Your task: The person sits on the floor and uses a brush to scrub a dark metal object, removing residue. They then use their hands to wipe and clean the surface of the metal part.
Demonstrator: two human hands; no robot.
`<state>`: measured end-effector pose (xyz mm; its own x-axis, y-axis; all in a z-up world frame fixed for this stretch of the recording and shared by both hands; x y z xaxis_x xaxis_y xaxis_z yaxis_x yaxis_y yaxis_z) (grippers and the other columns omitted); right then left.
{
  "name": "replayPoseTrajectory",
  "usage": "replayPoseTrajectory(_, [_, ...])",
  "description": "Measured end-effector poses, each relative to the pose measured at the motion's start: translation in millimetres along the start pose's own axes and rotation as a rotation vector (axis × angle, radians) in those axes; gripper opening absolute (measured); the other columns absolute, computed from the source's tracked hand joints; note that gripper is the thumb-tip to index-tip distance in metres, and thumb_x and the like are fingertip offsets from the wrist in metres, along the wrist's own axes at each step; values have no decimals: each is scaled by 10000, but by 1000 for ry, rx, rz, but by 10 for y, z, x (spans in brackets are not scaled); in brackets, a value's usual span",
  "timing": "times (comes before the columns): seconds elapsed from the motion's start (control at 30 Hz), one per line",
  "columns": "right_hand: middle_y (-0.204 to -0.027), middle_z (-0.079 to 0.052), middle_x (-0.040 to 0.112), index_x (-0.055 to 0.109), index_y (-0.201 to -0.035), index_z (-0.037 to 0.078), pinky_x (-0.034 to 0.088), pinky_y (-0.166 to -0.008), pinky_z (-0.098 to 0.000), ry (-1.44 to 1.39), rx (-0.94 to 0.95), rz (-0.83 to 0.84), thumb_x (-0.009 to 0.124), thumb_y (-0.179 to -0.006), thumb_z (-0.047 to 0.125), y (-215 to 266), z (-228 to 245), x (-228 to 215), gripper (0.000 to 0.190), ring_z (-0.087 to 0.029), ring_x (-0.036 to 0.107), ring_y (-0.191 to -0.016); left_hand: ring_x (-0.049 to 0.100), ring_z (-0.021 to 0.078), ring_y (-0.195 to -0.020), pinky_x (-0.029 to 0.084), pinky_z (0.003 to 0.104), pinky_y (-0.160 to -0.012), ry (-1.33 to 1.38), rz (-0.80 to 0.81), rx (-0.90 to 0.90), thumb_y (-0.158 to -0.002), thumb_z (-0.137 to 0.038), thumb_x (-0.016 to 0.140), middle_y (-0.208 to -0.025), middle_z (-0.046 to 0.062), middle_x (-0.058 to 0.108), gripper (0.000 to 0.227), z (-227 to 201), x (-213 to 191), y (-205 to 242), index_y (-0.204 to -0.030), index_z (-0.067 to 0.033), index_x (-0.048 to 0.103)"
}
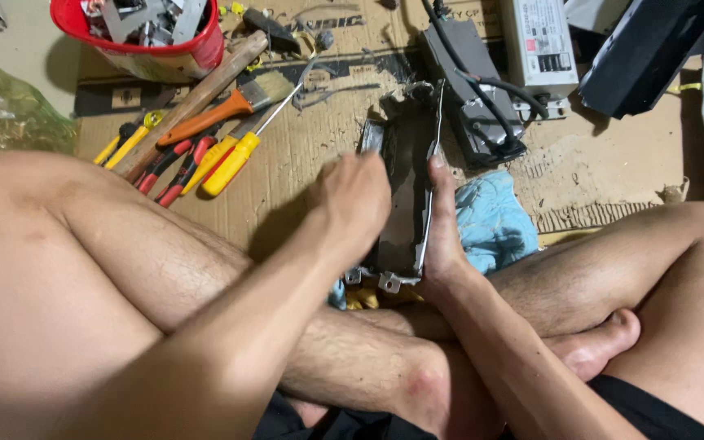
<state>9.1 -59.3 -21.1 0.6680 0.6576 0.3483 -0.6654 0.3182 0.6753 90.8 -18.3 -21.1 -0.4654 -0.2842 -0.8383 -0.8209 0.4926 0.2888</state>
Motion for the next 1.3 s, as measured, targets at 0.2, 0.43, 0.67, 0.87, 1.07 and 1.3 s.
replayPoseTrajectory(0.2, [-1265, -186, 699, 630, -1377, 75, 563, -921, -435, -103, 4, 5, 580, -703, 690, -258, -150, -146, 914, -342, 680, -1032, 719, 473, -958, 608, 630, -722, -20, 49, -69, -924, 28, 463, -963, 307, 706, 349, -74, -117, -102, -1214, 97, 645])
replayPoseTrajectory(0.43, [-1273, -161, 703, 623, -1395, 91, 557, -912, -442, -60, 26, 5, 538, -687, 715, -96, -114, -93, 947, -328, 684, -1046, 675, 474, -1095, 594, 641, -811, -36, 116, -27, -963, 1, 448, -1061, 322, 696, 338, -99, -107, -50, -1218, 71, 659])
replayPoseTrajectory(0.67, [-1314, -167, 687, 608, -1414, 78, 549, -957, -450, -49, 28, -10, 533, -694, 700, -30, -90, -50, 954, -343, 676, -1120, 650, 483, -1140, 555, 666, -875, -40, 180, -140, -901, 11, 456, -1152, 279, 696, 351, -55, -165, -41, -1150, 76, 694])
replayPoseTrajectory(0.87, [-1352, -216, 666, 581, -1441, 71, 538, -986, -446, -61, 29, -13, 537, -661, 698, 12, 4, -8, 1001, -359, 660, -1156, 641, 474, -1159, 553, 658, -890, -36, 126, -127, -908, -8, 476, -1154, 270, 697, 349, -77, -161, -297, -1162, 54, 708])
replayPoseTrajectory(1.07, [-1381, -202, 653, 568, -1455, 93, 523, -1030, -476, -58, 58, -10, 519, -661, 705, 66, -14, -18, 1004, -378, 647, -1208, 647, 484, -1145, 545, 631, -916, -73, 111, -85, -886, -26, 476, -1109, 275, 714, 340, -24, -217, -201, -1094, 52, 733])
replayPoseTrajectory(1.3, [-1377, -239, 637, 523, -1488, 76, 515, -1036, -484, -74, 80, 1, 566, -622, 711, -130, -76, -90, 1074, -397, 641, -1200, 675, 488, -1083, 572, 610, -845, -185, -1, 19, -903, -56, 570, -1016, 308, 722, 255, 31, -480, -421, -1042, 64, 747])
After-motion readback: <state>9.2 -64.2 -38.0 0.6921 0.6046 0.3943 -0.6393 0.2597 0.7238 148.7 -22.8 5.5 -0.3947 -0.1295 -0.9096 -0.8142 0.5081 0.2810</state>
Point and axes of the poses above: each hand's wrist, its own y-axis away from the middle knuckle, its own x-axis out of the palm, z = x × y, the point moved 8 cm from there along -y, towards the middle knuckle
